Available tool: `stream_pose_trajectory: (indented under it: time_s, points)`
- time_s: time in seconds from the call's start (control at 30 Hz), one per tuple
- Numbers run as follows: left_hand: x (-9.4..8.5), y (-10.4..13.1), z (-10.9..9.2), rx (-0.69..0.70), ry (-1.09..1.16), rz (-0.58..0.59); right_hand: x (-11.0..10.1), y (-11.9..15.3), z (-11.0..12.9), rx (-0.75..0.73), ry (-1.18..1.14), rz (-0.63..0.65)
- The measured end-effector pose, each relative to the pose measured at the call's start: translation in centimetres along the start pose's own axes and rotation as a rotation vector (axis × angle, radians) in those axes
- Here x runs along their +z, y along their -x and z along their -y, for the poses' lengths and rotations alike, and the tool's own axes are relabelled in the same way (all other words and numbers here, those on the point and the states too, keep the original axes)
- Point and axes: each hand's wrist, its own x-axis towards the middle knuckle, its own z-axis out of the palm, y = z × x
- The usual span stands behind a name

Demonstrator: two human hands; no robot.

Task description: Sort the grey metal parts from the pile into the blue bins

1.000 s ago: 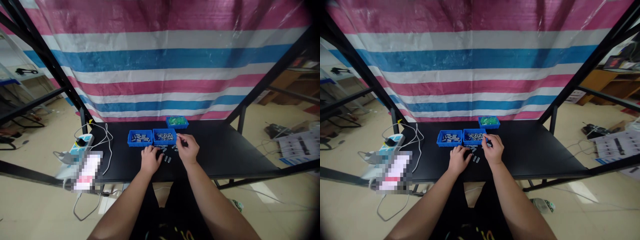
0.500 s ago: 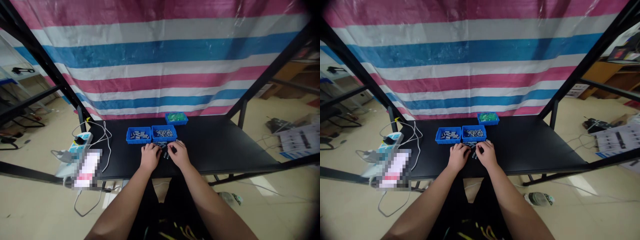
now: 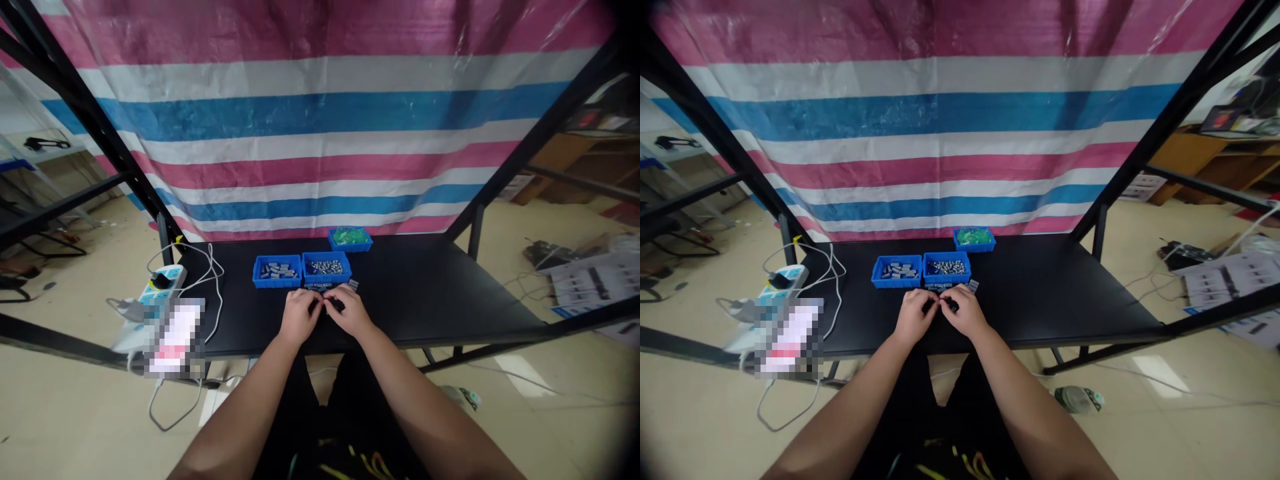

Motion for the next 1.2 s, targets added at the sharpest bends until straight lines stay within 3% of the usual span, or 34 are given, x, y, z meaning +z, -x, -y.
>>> stream_pose_trajectory:
  time_s: [0.17,0.37,0.43,0.63,0.87,1.07,1.2]
  points:
    - [-0.2,0.0,-0.4,-0.031,-0.014,0.017,-1.1,-1.0,0.7,-0.065,0.008,-0.021]
    - [-0.4,0.1,-0.8,-0.389,-0.272,-0.090,-3.8,-2.9,2.2,-0.128,0.087,-0.466]
    - [-0.4,0.1,-0.9,-0.421,-0.303,-0.057,-4.1,-3.7,2.0,-0.114,0.129,-0.519]
    - [-0.4,0.1,-1.1,-0.480,-0.350,0.019,-3.1,-3.6,-1.5,0.141,0.328,-0.266]
    - [-0.1,0.1,-0.2,-0.442,-0.299,0.033,-3.2,0.9,-6.2,0.356,0.418,-0.269]
    - [0.4,0.3,0.7,-0.177,0.019,-0.010,-3.0,1.5,-6.7,0.405,0.523,-0.170]
    - [0.6,0.3,0.8,-0.143,0.156,-0.033,-2.8,1.5,-6.6,0.376,0.584,-0.196]
